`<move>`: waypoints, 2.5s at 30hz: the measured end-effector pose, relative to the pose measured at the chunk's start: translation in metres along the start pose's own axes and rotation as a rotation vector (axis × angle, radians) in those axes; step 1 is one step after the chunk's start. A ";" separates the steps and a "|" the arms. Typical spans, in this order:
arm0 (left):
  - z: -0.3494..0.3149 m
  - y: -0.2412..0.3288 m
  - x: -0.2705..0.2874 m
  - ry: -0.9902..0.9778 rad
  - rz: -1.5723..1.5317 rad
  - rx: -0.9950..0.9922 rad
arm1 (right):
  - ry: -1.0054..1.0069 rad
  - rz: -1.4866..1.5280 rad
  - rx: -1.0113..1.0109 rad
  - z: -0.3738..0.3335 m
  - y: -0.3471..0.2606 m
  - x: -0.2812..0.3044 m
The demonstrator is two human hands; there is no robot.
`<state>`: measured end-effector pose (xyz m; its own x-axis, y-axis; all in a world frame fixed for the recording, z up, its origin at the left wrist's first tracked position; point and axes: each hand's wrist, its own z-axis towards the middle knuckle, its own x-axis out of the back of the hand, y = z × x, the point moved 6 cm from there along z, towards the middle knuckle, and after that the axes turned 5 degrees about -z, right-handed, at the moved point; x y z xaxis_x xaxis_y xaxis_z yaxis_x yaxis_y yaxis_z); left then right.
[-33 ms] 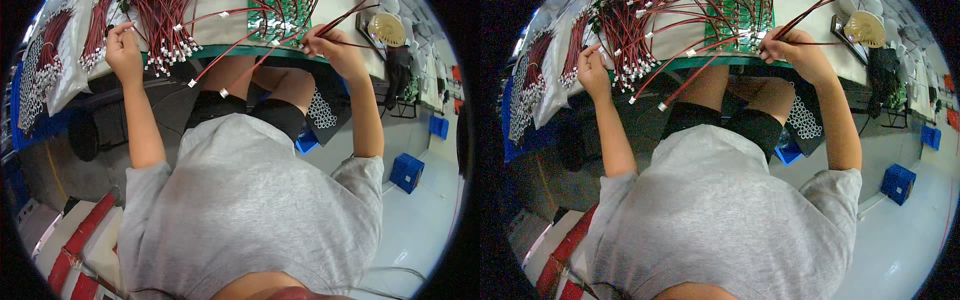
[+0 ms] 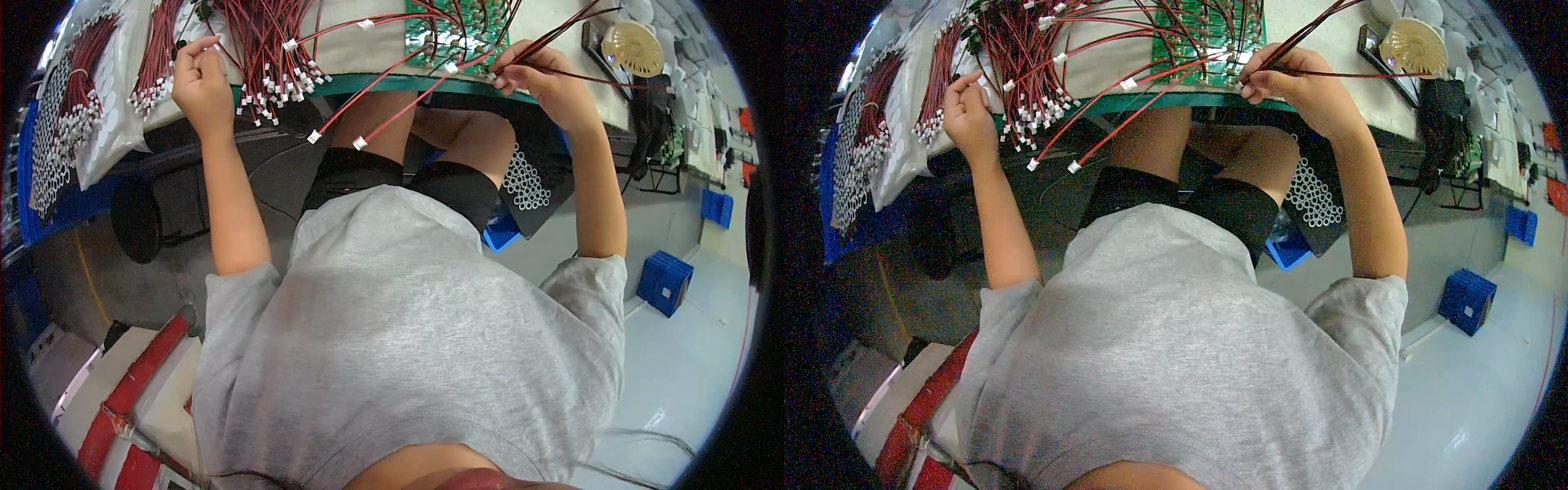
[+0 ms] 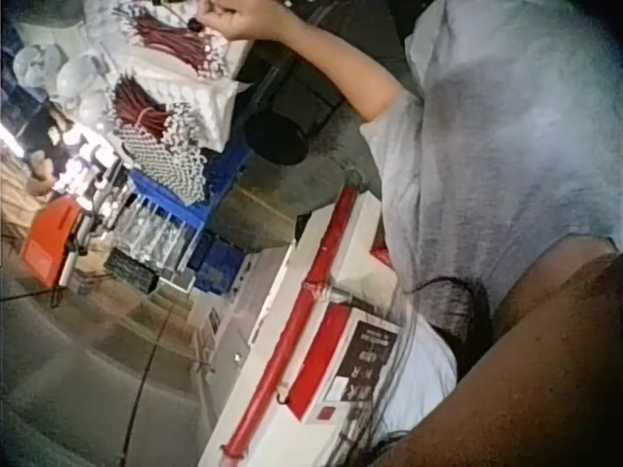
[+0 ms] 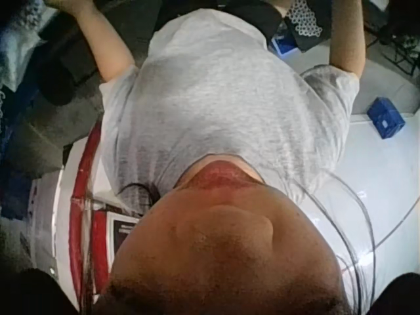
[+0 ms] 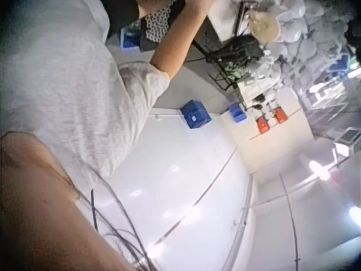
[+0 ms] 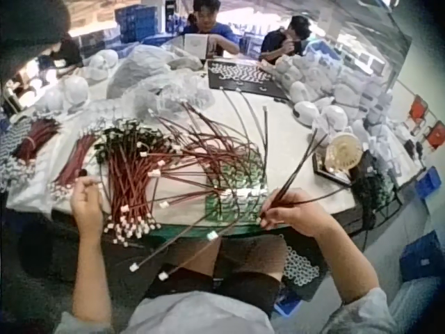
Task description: The person sits at a low table and repeatedly inserts red and black wires with white connectors into a green circuit board. They handle bundles of wires, separating them and plugging them into the board's ports one by one.
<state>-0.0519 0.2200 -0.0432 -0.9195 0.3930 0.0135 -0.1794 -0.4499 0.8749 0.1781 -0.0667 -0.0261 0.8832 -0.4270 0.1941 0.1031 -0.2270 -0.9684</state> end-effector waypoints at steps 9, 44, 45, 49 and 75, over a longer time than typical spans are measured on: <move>-0.001 0.003 0.000 -0.004 0.049 -0.024 | 0.055 -0.494 0.097 0.002 -0.008 -0.001; -0.001 0.003 -0.001 -0.003 0.051 -0.023 | 0.096 -1.273 0.365 -0.005 -0.025 -0.037; -0.001 0.005 -0.002 -0.005 0.051 -0.010 | 0.087 -1.277 0.371 -0.005 -0.023 -0.039; -0.001 0.005 -0.002 0.017 0.013 0.022 | 0.073 -1.218 0.365 -0.001 -0.025 -0.037; -0.001 0.007 -0.002 0.006 0.041 -0.018 | 0.148 -0.617 0.214 0.032 0.009 0.044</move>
<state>-0.0519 0.2151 -0.0375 -0.9280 0.3696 0.0460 -0.1480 -0.4794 0.8650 0.2330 -0.0596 -0.0314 0.5626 -0.3934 0.7271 0.6712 -0.2962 -0.6795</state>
